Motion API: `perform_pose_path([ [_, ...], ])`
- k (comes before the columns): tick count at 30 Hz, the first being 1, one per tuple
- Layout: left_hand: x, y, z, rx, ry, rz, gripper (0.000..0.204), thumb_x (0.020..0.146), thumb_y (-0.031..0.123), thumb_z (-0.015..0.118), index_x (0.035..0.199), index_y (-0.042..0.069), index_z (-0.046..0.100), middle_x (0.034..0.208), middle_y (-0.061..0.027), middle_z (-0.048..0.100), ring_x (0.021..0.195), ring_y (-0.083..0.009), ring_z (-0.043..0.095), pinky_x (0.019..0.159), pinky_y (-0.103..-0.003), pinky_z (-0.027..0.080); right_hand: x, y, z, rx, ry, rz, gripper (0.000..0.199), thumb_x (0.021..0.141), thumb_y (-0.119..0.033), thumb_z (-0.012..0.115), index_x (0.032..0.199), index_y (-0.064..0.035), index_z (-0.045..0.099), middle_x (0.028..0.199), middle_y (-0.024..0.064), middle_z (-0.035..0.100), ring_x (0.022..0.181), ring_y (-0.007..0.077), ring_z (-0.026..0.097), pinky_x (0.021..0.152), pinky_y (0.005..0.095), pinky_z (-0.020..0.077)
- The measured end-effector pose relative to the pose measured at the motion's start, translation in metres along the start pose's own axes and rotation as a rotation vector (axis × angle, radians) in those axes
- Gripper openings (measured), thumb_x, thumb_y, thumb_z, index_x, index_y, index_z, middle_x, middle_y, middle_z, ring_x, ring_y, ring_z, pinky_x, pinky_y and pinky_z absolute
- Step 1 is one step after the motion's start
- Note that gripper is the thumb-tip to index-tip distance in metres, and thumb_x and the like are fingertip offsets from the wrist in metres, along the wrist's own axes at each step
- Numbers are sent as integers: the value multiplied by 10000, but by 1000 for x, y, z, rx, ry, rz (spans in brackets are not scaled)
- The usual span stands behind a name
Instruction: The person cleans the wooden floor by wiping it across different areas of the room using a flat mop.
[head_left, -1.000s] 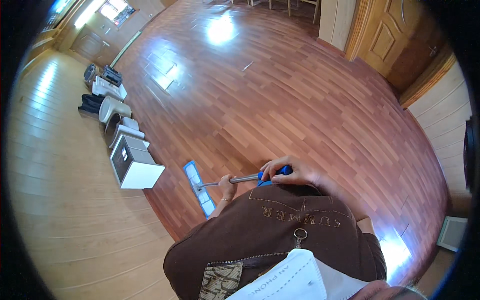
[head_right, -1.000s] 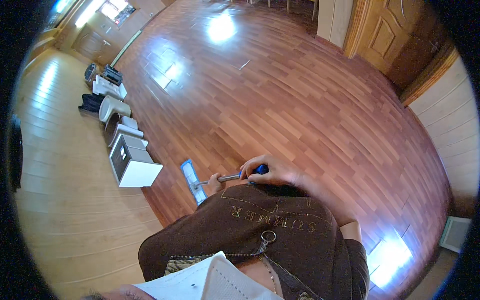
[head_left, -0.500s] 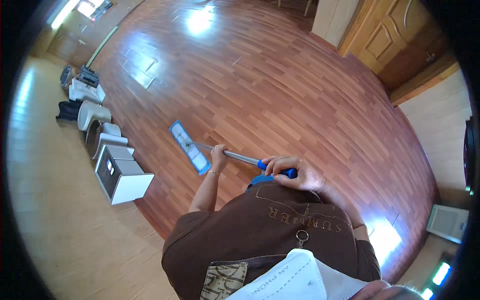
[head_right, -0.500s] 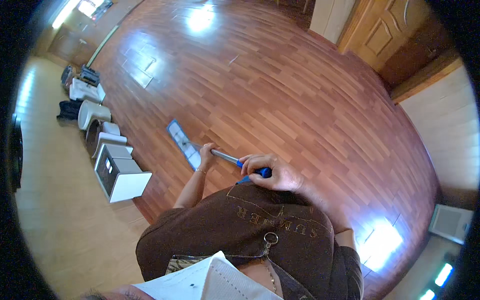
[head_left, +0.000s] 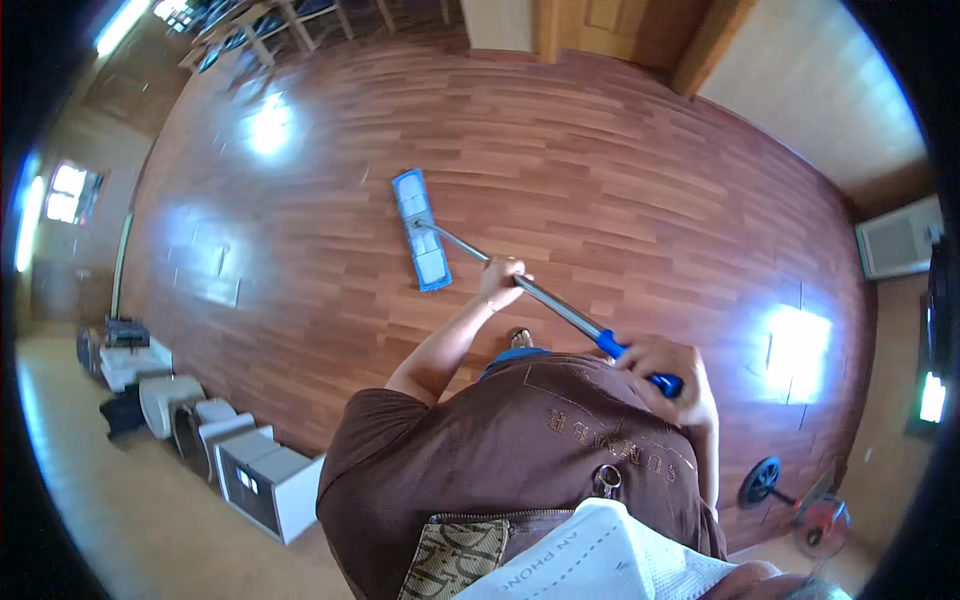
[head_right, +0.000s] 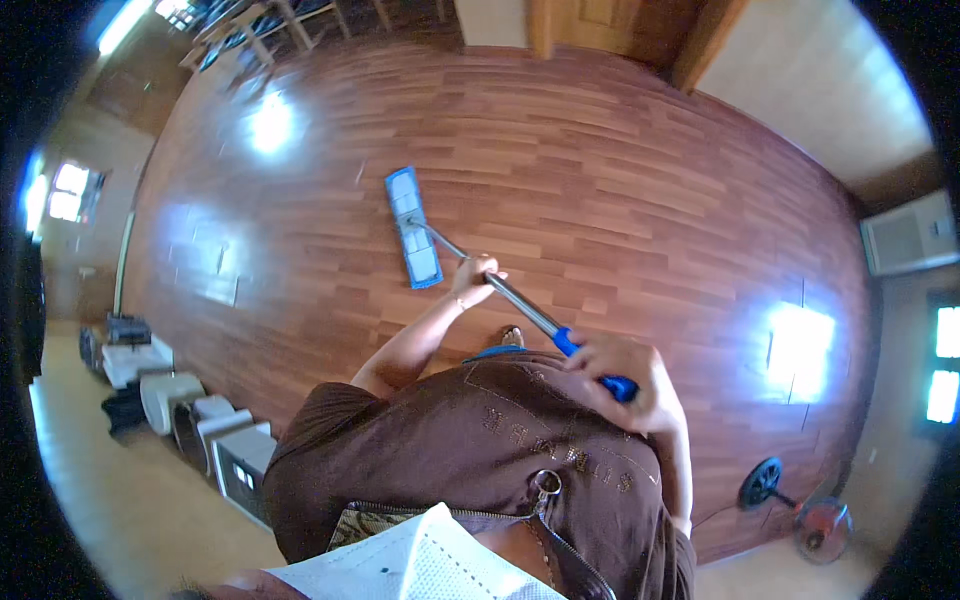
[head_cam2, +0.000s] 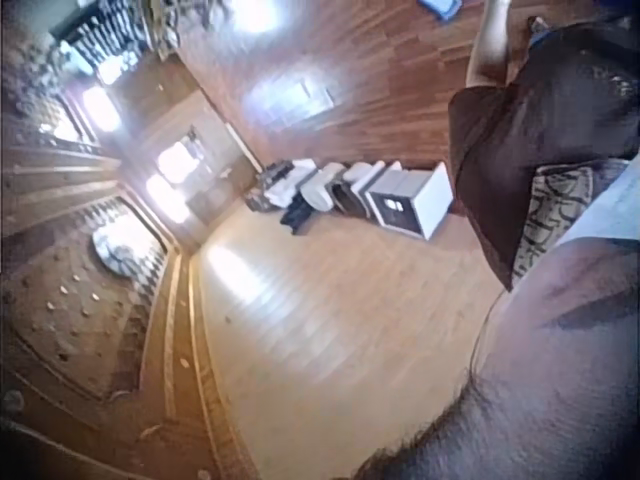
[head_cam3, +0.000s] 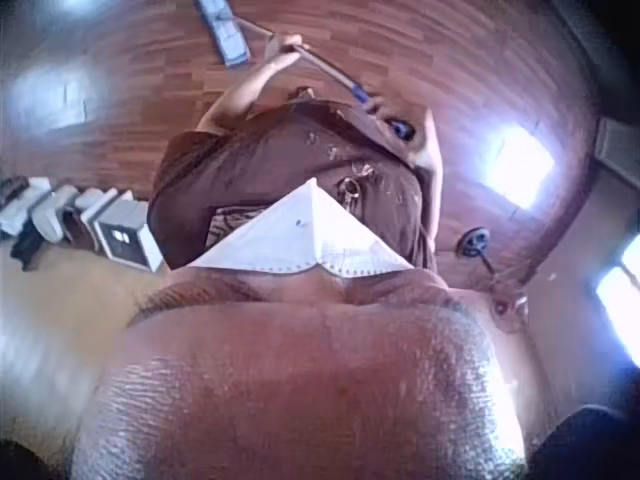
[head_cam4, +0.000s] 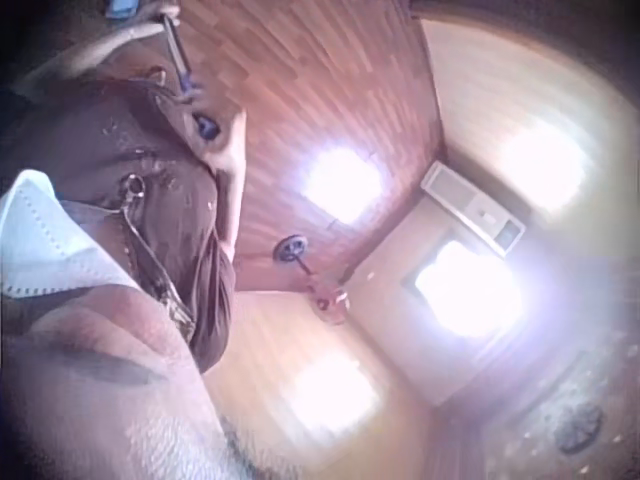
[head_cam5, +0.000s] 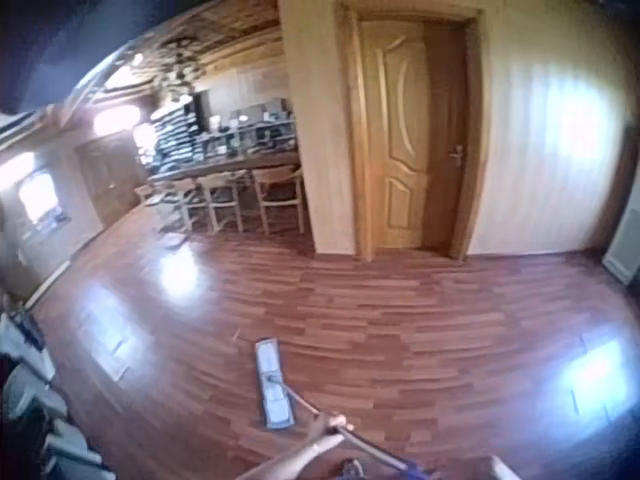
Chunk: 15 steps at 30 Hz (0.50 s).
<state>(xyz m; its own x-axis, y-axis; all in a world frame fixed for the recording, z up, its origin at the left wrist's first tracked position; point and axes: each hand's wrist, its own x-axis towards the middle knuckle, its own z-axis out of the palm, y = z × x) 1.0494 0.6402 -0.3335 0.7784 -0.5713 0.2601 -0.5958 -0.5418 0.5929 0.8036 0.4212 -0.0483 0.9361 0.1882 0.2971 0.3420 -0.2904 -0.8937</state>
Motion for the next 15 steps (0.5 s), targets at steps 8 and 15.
perform_pose_path([
  [8, 47, 161, 69, -140, -259, 564, 240, 698, 314, 687, 605, 147, 541, 618, -41, 566, 668, -254, 598, 627, -420, 434, -100, -100, -6, -551, 370, 22, 265, 652, -220, 690, 851, -57, 626, 834, 127, 682, 827, 324, 673, 694, 393, 496],
  [15, 31, 257, 134, -211, -760, 728, 105, 701, 240, 663, 724, 148, 619, 739, -67, 637, 866, -292, 634, 777, -514, 443, -143, -145, -1, -705, 349, -57, 225, 730, -284, 663, 837, -91, 622, 801, 83, 673, 800, 298, 670, 675, 409, 493],
])
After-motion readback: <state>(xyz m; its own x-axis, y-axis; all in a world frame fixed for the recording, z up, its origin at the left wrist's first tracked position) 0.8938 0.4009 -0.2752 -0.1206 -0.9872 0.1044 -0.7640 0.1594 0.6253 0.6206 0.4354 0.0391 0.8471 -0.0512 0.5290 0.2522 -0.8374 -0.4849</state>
